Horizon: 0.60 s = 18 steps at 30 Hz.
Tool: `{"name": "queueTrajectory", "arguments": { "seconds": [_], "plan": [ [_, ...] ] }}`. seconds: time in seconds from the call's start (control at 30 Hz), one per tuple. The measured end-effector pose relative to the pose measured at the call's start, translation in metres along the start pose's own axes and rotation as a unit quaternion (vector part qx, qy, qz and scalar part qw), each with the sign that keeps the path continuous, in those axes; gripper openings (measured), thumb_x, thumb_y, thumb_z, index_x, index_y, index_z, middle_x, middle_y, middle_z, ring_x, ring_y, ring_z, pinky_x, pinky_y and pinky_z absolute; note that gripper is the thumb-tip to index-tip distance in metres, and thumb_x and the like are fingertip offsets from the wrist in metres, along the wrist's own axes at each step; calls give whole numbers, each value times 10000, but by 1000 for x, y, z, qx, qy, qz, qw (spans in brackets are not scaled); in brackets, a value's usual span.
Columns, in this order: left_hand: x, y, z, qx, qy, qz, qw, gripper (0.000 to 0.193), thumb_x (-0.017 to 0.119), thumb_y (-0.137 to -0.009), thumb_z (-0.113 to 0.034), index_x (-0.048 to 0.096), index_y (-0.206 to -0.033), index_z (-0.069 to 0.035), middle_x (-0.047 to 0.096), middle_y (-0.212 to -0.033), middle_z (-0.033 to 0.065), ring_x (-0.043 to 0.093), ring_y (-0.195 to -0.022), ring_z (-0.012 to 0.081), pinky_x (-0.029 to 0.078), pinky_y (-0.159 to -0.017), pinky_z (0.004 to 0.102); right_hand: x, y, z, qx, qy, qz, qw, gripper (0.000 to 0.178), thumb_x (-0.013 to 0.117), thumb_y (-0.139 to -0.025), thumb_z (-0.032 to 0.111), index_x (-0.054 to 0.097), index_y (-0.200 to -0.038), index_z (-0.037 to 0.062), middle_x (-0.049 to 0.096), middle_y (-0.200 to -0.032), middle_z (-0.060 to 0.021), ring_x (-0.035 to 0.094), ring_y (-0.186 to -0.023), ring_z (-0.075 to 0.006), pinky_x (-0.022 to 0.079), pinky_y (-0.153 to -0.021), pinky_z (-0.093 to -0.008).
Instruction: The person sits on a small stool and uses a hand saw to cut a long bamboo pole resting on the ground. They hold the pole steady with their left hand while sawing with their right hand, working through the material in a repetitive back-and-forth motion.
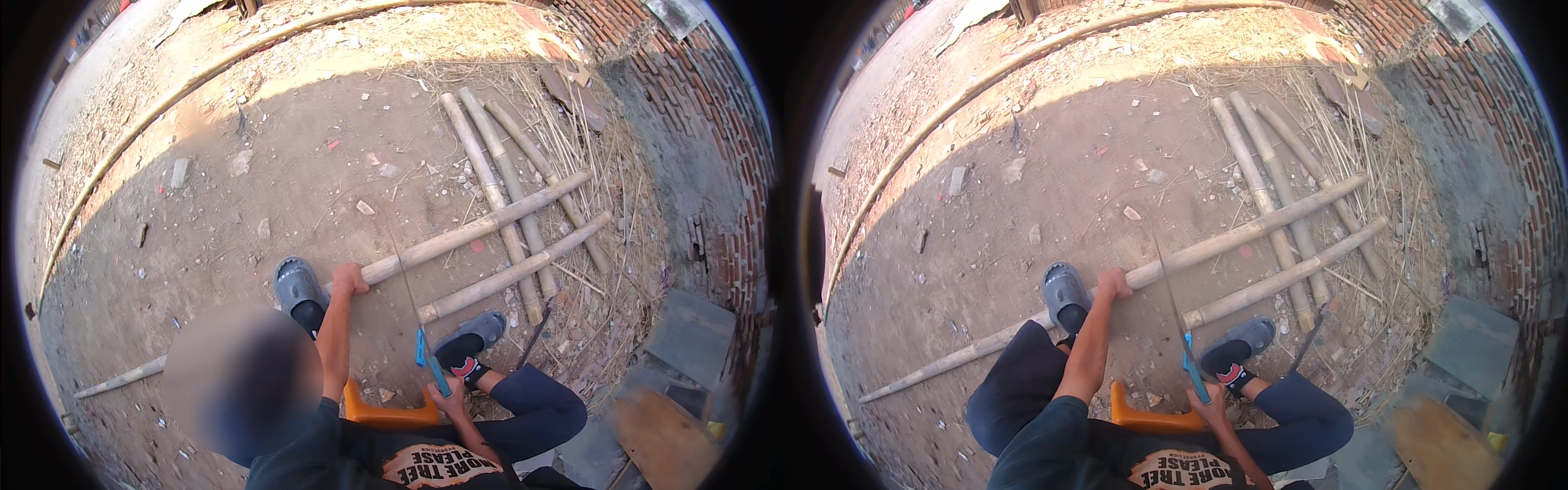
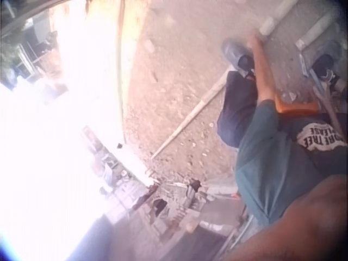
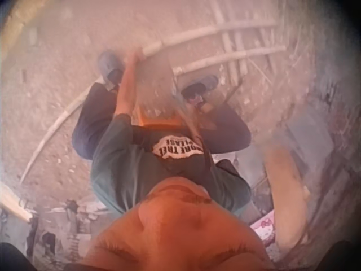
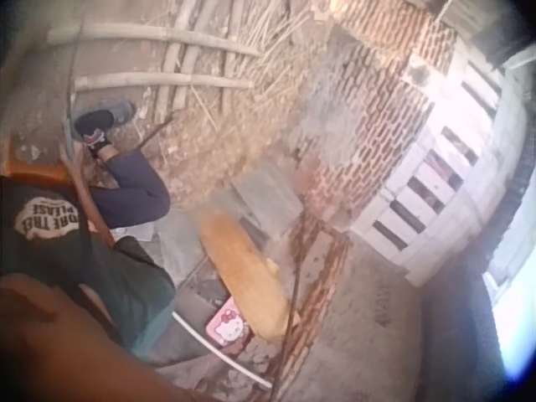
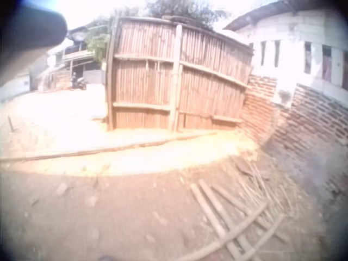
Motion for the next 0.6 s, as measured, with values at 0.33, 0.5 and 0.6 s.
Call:
{"name": "queueTrajectory", "arguments": {
  "seconds": [0.33, 0.5, 0.6],
  "plan": [
    [9, -3, -1, 6, 37, 27, 999, 545, 741, -616, -235, 766, -1153, -144, 749, -1144, 165, 707, -1114, 323, 576, -940, 439, -46, -38, 11, 76, -42, -59, 994, 342, 702, -774, 58, 447, -547, 48, 424, -502, 15, 412, -484, -54, 327, -465, -306],
    [21, -9, 9, 20, 58, 41, 997, 576, 735, -618, -223, 755, -1187, -136, 748, -1154, 161, 709, -1118, 318, 580, -934, 434, -59, 34, 22, 14, 5, -35, 999, 340, 717, -772, 77, 459, -553, 41, 419, -492, 0, 409, -460, -63, 348, -459, -311],
    [7, -13, 7, 19, 39, 24, 999, 590, 729, -617, -215, 749, -1202, -142, 746, -1168, 155, 711, -1117, 315, 580, -935, 430, -49, 38, -2, 46, -31, -49, 997, 342, 713, -774, 80, 457, -551, 40, 421, -487, -10, 413, -453, -66, 348, -456, -312]
  ]
}}
Point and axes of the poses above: each hand's wrist, its own y-axis away from the middle knuckle, its own x-axis out of the palm, z = x × y, the point moved 2 cm from there along -y, towards the middle knuckle
